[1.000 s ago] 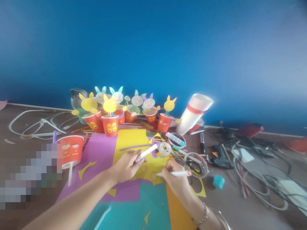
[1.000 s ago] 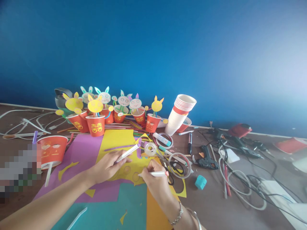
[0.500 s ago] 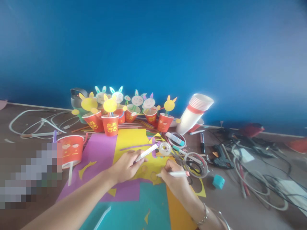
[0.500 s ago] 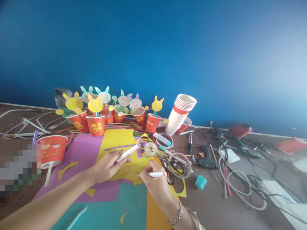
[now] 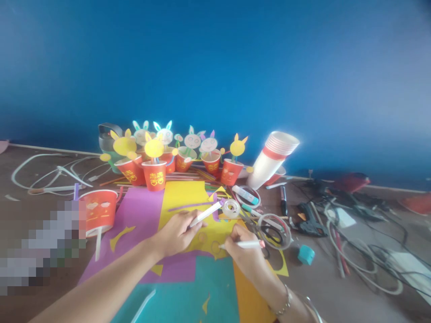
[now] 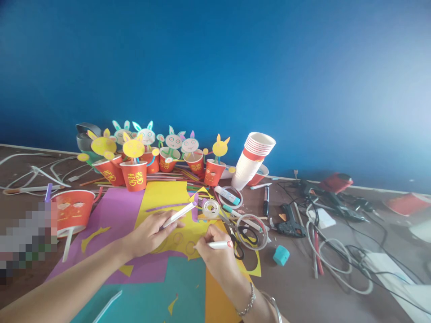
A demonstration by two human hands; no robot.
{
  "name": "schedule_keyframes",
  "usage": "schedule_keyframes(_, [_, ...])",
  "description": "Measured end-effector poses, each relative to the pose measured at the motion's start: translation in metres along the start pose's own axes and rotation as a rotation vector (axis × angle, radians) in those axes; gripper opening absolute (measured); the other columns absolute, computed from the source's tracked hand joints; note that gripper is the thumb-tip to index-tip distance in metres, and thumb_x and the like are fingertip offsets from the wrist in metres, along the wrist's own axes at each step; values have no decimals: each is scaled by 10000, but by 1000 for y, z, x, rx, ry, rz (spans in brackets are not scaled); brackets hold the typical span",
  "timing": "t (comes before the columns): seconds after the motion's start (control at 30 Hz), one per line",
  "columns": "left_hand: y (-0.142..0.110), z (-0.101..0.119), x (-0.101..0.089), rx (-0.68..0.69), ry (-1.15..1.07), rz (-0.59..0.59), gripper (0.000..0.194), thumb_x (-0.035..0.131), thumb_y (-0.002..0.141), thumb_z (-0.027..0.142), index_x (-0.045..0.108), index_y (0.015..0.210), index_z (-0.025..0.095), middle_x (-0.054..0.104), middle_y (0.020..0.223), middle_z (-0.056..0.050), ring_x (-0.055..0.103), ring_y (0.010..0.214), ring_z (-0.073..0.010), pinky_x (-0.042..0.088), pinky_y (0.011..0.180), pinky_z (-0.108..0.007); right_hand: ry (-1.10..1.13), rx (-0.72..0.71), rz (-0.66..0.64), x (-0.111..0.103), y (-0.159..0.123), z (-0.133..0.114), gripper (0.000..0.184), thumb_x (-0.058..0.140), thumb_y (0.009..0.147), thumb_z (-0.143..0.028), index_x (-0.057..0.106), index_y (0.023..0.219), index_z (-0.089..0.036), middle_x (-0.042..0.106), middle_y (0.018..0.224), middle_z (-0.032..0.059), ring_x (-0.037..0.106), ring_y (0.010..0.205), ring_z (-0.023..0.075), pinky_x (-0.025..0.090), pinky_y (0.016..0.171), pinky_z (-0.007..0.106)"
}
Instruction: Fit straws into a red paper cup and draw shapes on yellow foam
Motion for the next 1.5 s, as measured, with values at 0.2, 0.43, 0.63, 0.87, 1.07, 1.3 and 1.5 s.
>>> schedule_keyframes(0.2, [1,-1,0,8,-12,1,213,392,972,313,577,1021,220,736,996,-36,679,903,-201,473,772,-260,-13,10,-6,1,0,1,188,477,640,-266,322,536,-246,371,487,-65,335,477,102,268,447,234])
schedule_keyframes(0.43, [0,0,1,13,-24,4,208,386,975,321,561,1030,223,734,1004,-40,678,907,-201,473,766,-255,9,-34,-6,1,0,-2,208,481,645,-259,306,533,-254,358,475,-71,330,456,101,260,423,233])
schedule_keyframes(0.63, [0,-1,1,8,-25,4,210,388,973,312,567,1029,218,737,996,-37,678,895,-199,475,765,-257,30,-20,-22,2,0,-1,205,483,641,-256,311,530,-255,366,467,-71,330,450,98,258,410,225])
schedule_keyframes(0.87, [-1,-3,1,4,-12,-3,223,387,974,306,572,1064,220,738,1009,-45,675,934,-208,474,807,-268,71,-4,28,1,0,1,236,482,673,-273,285,545,-255,336,448,-85,306,446,93,238,424,232])
schedule_keyframes(1.07, [-1,-3,2,4,-24,-8,233,378,983,337,560,1081,231,737,1034,-42,672,956,-205,469,834,-265,47,-18,22,2,1,0,205,482,659,-270,319,536,-255,380,470,-72,343,461,102,263,437,240])
schedule_keyframes(1.3, [-1,-3,1,6,-16,-8,242,383,983,356,573,1063,231,735,1037,-42,670,955,-208,470,830,-267,41,23,-17,3,0,-1,199,477,633,-277,312,524,-259,365,443,-79,337,435,99,272,420,235])
schedule_keyframes(1.5, [-1,-1,0,2,-18,-11,266,378,984,344,551,1150,230,737,1050,-51,672,972,-213,478,852,-277,93,9,-33,2,-1,-1,234,505,674,-269,314,539,-254,375,452,-80,350,440,97,291,425,228])
Point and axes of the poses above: each hand's wrist, its own y-axis towards the middle knuckle, its own x-axis out of the palm, z = x × y, the point moved 5 cm from there along y, towards the middle knuckle
